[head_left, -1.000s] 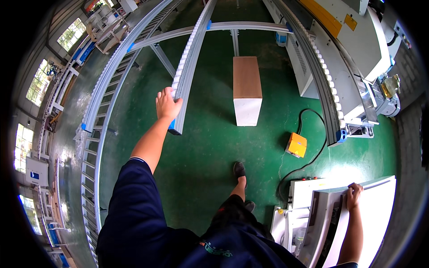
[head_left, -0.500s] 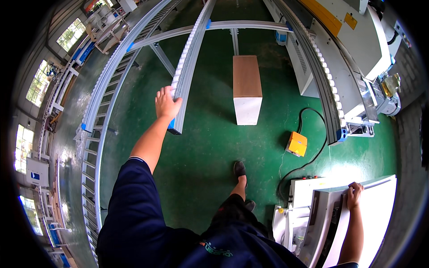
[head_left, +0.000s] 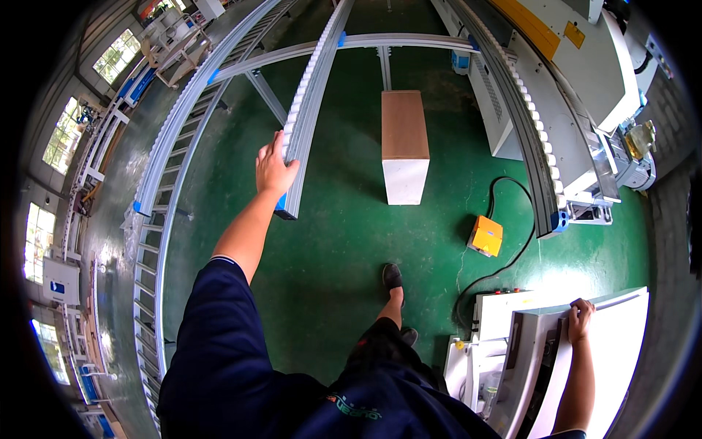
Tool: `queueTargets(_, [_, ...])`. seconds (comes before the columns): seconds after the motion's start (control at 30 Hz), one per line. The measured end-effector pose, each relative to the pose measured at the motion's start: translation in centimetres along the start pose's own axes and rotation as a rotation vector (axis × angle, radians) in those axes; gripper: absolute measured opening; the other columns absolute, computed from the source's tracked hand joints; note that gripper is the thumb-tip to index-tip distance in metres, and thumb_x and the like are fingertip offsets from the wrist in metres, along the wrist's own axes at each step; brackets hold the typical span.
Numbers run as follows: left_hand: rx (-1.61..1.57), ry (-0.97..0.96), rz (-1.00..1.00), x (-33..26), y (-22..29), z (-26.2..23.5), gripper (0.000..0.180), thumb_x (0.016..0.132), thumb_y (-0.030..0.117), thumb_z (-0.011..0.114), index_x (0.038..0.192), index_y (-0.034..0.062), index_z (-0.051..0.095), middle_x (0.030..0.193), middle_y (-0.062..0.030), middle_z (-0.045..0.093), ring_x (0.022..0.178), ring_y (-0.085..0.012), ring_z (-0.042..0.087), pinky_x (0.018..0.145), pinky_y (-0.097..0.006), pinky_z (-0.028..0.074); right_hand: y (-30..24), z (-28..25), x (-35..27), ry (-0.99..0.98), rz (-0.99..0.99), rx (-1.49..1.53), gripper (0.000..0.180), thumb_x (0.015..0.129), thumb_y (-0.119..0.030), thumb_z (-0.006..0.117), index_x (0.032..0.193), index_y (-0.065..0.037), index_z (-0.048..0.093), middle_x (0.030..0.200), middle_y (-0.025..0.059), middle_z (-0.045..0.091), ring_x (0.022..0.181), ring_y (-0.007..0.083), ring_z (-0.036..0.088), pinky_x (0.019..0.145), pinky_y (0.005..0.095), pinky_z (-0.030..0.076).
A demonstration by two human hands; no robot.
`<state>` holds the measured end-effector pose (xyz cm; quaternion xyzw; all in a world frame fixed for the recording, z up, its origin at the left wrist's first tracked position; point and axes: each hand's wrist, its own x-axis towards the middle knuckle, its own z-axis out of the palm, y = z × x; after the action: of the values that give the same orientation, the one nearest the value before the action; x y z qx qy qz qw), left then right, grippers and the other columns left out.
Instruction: The person walks along an industrial conveyor system, touching the aluminum rails and shifting a wooden board resting on the frame. The person then picks up a blue water bottle, opens the lid, and holds the bottle.
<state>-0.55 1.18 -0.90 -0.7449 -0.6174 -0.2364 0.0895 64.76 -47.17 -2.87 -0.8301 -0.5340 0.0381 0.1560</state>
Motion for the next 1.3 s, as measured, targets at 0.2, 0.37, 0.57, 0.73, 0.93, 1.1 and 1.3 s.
queueTargets(0.2, [-0.009,-0.146,-0.106,0.3,0.3,-0.3,0.073,0.077,0.028,0.068,0.144,0.015,0.042,0.131,-0.009,0.056,0.126,-0.0269,0.047,0.106,-0.04,0.036,0.4,0.2,-0.2,0.019,0.004,-0.004,0.023,0.081,-0.021,0.049,0.076,-0.002,0.059,0.079,0.0181,0.062,0.084,0.0358,0.057,0.085,0.0428,0.041])
queueTargets(0.37, [0.016,-0.01,-0.052,0.2,-0.6,0.5,0.051,0.076,0.027,0.068,0.123,0.0128,0.053,0.116,-0.0099,0.06,0.116,-0.0274,0.051,0.101,-0.041,0.039,0.6,0.4,0.0,0.016,-0.001,0.004,0.024,0.082,-0.023,0.048,0.075,-0.002,0.058,0.079,0.0175,0.061,0.085,0.036,0.056,0.085,0.0435,0.04])
queueTargets(0.57, [0.047,-0.13,-0.124,0.4,-0.1,-0.1,0.042,0.076,0.026,0.067,0.114,0.012,0.054,0.116,-0.0073,0.06,0.112,-0.0276,0.051,0.098,-0.041,0.04,0.4,0.2,-0.1,0.01,0.001,0.01,0.024,0.082,-0.023,0.048,0.076,-0.002,0.059,0.079,0.0181,0.061,0.086,0.0368,0.056,0.085,0.0441,0.04])
queueTargets(0.73, [0.028,0.105,0.044,0.0,0.0,0.1,0.062,0.076,0.026,0.068,0.135,0.0143,0.049,0.13,-0.0076,0.057,0.12,-0.0268,0.049,0.103,-0.04,0.038,0.0,0.0,0.0,-0.005,0.021,-0.008,0.024,0.082,-0.022,0.048,0.076,-0.002,0.059,0.08,0.0185,0.062,0.086,0.0372,0.057,0.084,0.0446,0.041])
queueTargets(0.93, [-0.009,-0.071,-0.063,0.2,-0.1,0.1,0.067,0.076,0.026,0.069,0.138,0.0147,0.047,0.133,-0.007,0.056,0.122,-0.0273,0.049,0.104,-0.041,0.037,-0.5,-0.2,-0.1,0.015,0.014,-0.004,0.023,0.082,-0.022,0.049,0.075,-0.002,0.059,0.079,0.0185,0.062,0.084,0.0372,0.057,0.083,0.044,0.042])
queueTargets(1.1, [0.03,0.005,-0.057,0.2,-0.8,0.5,0.055,0.075,0.026,0.068,0.126,0.0139,0.052,0.117,-0.0075,0.061,0.112,-0.0282,0.052,0.099,-0.042,0.039,-0.5,-0.2,0.0,0.015,0.006,0.0,0.022,0.082,-0.021,0.049,0.075,-0.002,0.059,0.079,0.0181,0.062,0.084,0.0369,0.057,0.084,0.0435,0.041])
queueTargets(1.3, [0.006,-0.08,-0.112,0.2,0.3,-0.8,0.067,0.076,0.023,0.068,0.139,0.016,0.046,0.118,-0.0076,0.061,0.113,-0.0274,0.053,0.101,-0.042,0.038,0.2,0.2,-0.1,0.027,0.002,-0.006,0.021,0.081,-0.02,0.05,0.076,-0.001,0.06,0.079,0.0175,0.062,0.085,0.036,0.058,0.085,0.0427,0.041])
